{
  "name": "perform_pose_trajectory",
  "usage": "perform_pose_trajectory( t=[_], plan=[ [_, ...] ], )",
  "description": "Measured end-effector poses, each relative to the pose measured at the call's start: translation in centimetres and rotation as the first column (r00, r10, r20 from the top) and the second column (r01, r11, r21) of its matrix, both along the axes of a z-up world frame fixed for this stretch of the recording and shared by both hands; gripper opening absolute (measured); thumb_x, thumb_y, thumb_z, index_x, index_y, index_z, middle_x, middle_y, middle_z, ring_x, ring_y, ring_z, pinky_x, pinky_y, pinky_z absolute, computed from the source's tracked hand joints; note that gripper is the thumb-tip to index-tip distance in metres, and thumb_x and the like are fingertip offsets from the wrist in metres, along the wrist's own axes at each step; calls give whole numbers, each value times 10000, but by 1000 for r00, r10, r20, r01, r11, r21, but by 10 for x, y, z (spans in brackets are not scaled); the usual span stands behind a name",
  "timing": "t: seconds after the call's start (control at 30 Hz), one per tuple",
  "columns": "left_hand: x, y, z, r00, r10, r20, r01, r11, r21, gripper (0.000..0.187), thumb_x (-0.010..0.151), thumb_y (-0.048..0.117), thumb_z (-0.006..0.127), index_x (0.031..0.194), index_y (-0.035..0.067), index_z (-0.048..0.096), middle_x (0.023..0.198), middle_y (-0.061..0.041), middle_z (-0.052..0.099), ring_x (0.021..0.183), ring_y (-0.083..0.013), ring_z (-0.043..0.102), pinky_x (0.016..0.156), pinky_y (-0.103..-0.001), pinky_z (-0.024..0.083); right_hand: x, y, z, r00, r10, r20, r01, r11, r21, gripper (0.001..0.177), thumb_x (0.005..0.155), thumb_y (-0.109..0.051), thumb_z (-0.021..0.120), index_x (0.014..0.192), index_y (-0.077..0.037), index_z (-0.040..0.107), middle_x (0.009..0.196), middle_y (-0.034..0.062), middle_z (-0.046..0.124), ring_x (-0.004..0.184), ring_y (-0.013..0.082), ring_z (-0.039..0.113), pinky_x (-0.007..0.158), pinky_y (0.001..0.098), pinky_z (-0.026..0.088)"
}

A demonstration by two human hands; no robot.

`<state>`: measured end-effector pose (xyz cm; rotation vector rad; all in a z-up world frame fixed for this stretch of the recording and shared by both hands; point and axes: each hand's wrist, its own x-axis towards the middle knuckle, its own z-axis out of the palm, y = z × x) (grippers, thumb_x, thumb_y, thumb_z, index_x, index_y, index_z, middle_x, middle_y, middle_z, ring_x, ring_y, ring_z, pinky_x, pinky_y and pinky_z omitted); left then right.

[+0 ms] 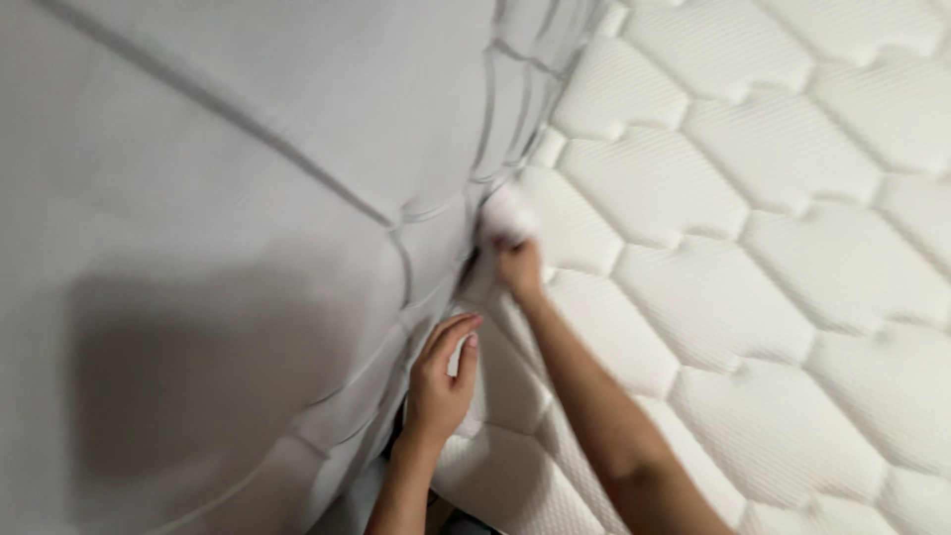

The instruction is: The person wipes the surface of a white mattress and the gray tufted headboard using a white cloth. They move around the bed, cleaning the top and side edges of the mattress and the headboard.

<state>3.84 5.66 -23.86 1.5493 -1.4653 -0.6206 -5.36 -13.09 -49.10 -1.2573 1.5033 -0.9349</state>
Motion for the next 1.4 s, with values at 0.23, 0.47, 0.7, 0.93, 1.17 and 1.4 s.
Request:
perform_pose_trajectory(
  t=[0.23, 0.47, 0.7, 0.93, 1.17, 1.4],
  plan=[
    [-49, -44, 26, 995, -49, -82, 46, 998, -46, 213, 1022, 87, 571, 1175, 24, 706, 1231, -122, 712, 1157, -273, 697, 982, -349, 550, -51, 78, 52, 842, 319, 434, -411, 902, 136, 117, 848, -55, 661, 905, 44, 688, 835, 92, 704, 770, 127, 611, 640, 334, 529],
    [-77, -80, 62, 982, -166, -95, 160, 985, -67, 216, 1025, 101, 566, 1172, 33, 709, 1232, -111, 709, 1165, -274, 693, 977, -345, 551, -129, -1, 102, 836, 42, 547, -147, 978, 150, 181, 907, -18, 652, 1070, 23, 720, 1005, 91, 751, 915, 166, 689, 813, 312, 561],
    [-73, -116, 72, 974, -193, -119, 190, 981, -31, 210, 1010, 94, 567, 1151, 34, 711, 1222, -111, 711, 1151, -270, 690, 971, -347, 546, -169, -128, 199, 973, -53, 225, 138, 914, -382, 279, 880, 72, 594, 1115, 51, 743, 1006, 100, 791, 925, 174, 728, 822, 334, 592],
    [-58, -144, 65, 970, -216, -113, 209, 976, -65, 202, 1009, 80, 572, 1146, 16, 706, 1202, -114, 719, 1148, -272, 695, 993, -349, 543, -138, -200, 332, 987, 68, 143, 63, 661, -747, 271, 997, 20, 633, 1262, -1, 684, 1324, 79, 680, 1029, 166, 699, 874, 307, 576],
    [-45, -162, 56, 965, -209, -161, 211, 978, -3, 210, 1017, 89, 562, 1147, 7, 705, 1203, -129, 723, 1150, -280, 694, 993, -355, 534, -91, -243, 357, 894, 241, 378, 76, 750, -657, 379, 1007, 88, 562, 1345, -67, 635, 1289, 99, 701, 1136, 202, 716, 1005, 330, 617],
    [-37, -167, 29, 964, -177, -200, 188, 981, 39, 208, 1026, 97, 564, 1147, 10, 709, 1210, -116, 731, 1149, -262, 701, 994, -352, 543, -85, -248, 307, 965, 205, 166, 9, 603, -798, 418, 882, 168, 669, 1255, -20, 661, 1320, 95, 651, 1232, 227, 648, 1097, 339, 522]
  ],
)
